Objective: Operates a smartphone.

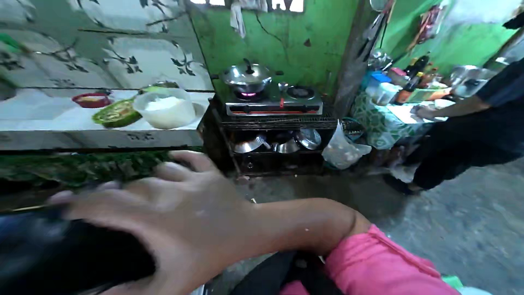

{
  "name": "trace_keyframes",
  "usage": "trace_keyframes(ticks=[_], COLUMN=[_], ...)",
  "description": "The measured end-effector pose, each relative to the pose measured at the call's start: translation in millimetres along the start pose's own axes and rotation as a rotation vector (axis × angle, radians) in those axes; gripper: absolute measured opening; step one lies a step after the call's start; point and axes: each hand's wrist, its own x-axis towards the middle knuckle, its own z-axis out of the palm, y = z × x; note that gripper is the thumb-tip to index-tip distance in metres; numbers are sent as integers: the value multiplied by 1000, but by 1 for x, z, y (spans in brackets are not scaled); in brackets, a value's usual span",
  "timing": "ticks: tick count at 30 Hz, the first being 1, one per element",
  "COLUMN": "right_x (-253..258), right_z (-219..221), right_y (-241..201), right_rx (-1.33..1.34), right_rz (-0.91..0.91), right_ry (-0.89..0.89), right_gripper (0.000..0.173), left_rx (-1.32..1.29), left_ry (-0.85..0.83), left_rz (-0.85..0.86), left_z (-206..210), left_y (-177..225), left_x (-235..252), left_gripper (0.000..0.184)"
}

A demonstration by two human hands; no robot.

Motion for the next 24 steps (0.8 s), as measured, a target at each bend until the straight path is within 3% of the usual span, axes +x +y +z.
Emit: trace_keyframes(ticks=[1, 3, 7, 12, 15, 18, 24], right_x=[-14, -39, -78, -98, -102, -109, -132], right_z=[-9, -22, -36, -32, -29, -26, -32], right_y=[14, 42, 84, 117, 133, 152, 201], right_rx=[17, 24, 33, 219, 366, 455, 467], right_rz=[17, 57, 224, 227, 176, 173, 320], right_ry=[42, 124, 82, -95, -146, -110, -116], right_gripper=[72, 67, 73, 84, 82, 70, 41], left_rx=[25, -106, -231, -187, -183, -255, -292], left_ry=[78, 85, 58, 169, 168, 149, 240], left_rz=[-20, -96, -111, -109, -106, -111, -157], left_z=[24, 55, 88, 99, 99, 94, 74], left_y=[-8, -38, -95, -121, -122, -122, -122], left_x=[15, 43, 67, 71, 69, 63, 41], left_gripper=[42, 76, 98, 96, 91, 83, 88])
